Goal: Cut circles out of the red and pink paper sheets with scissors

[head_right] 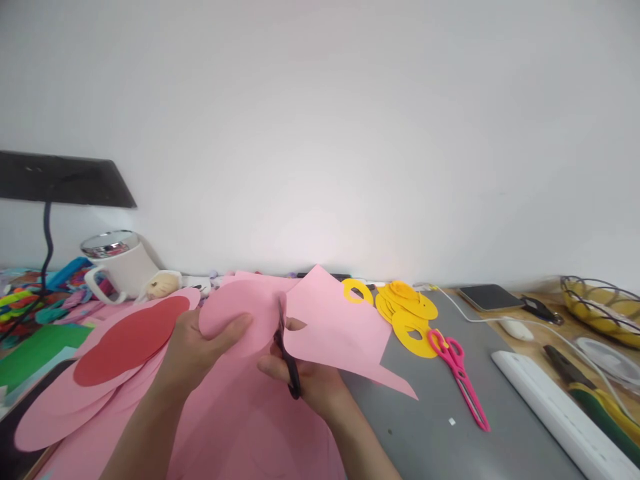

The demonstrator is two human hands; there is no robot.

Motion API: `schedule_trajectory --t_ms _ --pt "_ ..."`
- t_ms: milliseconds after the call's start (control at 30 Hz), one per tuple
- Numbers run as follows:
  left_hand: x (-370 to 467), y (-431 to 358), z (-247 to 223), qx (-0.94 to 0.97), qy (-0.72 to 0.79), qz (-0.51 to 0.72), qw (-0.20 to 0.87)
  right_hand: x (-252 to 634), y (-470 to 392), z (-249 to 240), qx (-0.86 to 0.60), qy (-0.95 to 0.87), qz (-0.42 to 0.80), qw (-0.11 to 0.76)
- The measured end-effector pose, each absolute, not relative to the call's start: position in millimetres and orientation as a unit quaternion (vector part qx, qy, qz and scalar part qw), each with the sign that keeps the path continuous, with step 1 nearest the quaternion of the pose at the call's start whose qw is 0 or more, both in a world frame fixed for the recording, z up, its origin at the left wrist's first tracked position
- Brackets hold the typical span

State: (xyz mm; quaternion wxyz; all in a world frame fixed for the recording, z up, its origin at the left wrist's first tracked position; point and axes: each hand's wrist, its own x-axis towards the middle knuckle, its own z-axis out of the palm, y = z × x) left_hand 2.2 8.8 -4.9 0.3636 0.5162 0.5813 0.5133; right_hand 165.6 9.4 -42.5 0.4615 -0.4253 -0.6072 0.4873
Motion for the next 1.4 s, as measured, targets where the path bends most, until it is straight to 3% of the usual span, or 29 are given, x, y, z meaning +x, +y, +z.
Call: schedule_trajectory --t_ms 600,867,1100,1400 --pt "1.5 8.7 -4.4 0.509 0.562 0.530 0.380 161.3 10.7 -40.4 -0.417 -0.605 0.500 0.457" --pt "-0.6 15.6 -11.3 0.491 0.569 0.533 0.389 156.6 9.6 -42.2 -0.395 -0.546 0.565 0.476" --pt "9.3 19.8 -15.7 0.433 0.573 0.535 0.445 158.7 8.4 -44.7 -0.468 -0.586 0.483 0.453" --pt "4.0 10.1 -0.7 0.503 0.602 0.498 0.370 167.0 7.2 -46.7 -0.455 -0.596 0.447 0.488"
